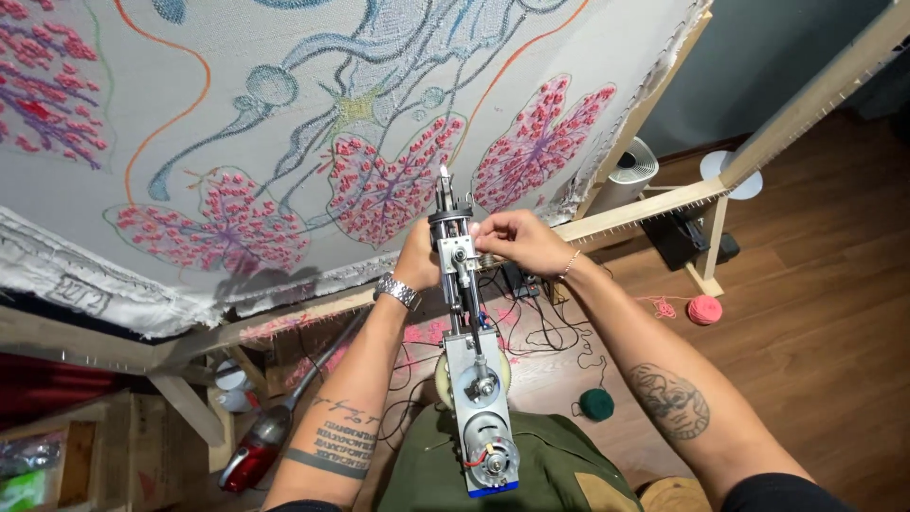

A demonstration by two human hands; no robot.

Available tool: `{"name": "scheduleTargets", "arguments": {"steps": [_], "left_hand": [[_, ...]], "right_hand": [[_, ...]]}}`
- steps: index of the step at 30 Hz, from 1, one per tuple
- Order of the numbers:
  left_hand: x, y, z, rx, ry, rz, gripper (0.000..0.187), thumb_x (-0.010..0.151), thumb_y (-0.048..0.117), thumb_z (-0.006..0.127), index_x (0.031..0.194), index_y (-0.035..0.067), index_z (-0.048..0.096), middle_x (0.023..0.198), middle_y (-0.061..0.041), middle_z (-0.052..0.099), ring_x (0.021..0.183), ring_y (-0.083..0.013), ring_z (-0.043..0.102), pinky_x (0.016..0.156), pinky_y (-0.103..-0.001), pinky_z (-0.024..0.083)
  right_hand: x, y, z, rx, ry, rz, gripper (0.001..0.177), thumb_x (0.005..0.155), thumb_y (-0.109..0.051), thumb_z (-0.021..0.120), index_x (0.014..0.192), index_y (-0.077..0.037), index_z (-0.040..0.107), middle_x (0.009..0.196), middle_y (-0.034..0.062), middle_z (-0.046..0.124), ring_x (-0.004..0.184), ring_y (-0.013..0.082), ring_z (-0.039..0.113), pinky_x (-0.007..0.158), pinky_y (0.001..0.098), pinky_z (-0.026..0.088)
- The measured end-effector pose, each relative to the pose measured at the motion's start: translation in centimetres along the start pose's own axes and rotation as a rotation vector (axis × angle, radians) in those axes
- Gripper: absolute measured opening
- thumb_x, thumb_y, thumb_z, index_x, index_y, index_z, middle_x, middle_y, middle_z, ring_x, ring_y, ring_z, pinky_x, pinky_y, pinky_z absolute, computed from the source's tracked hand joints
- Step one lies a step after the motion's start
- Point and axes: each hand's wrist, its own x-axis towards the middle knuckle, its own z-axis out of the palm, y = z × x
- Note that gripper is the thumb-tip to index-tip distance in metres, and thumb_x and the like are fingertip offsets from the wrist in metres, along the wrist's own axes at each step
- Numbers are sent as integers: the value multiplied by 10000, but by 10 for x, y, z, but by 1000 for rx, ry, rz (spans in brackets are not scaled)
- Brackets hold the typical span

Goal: Threading a tufting gun with yarn and preparing it to work on a rug canvas.

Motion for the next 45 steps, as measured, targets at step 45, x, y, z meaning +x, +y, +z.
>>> {"name": "scheduleTargets", "arguments": {"steps": [45], "left_hand": [[-25, -80, 29, 568, 208, 190, 199, 864, 104, 732, 1054, 67, 777, 900, -8, 777, 803, -66, 684, 744, -277, 577]], "right_hand": [[-79, -18, -21, 407, 187, 233, 210, 980, -202, 668, 1073, -36, 758, 680, -48, 555, 559, 53, 418, 506, 212, 308]]}}
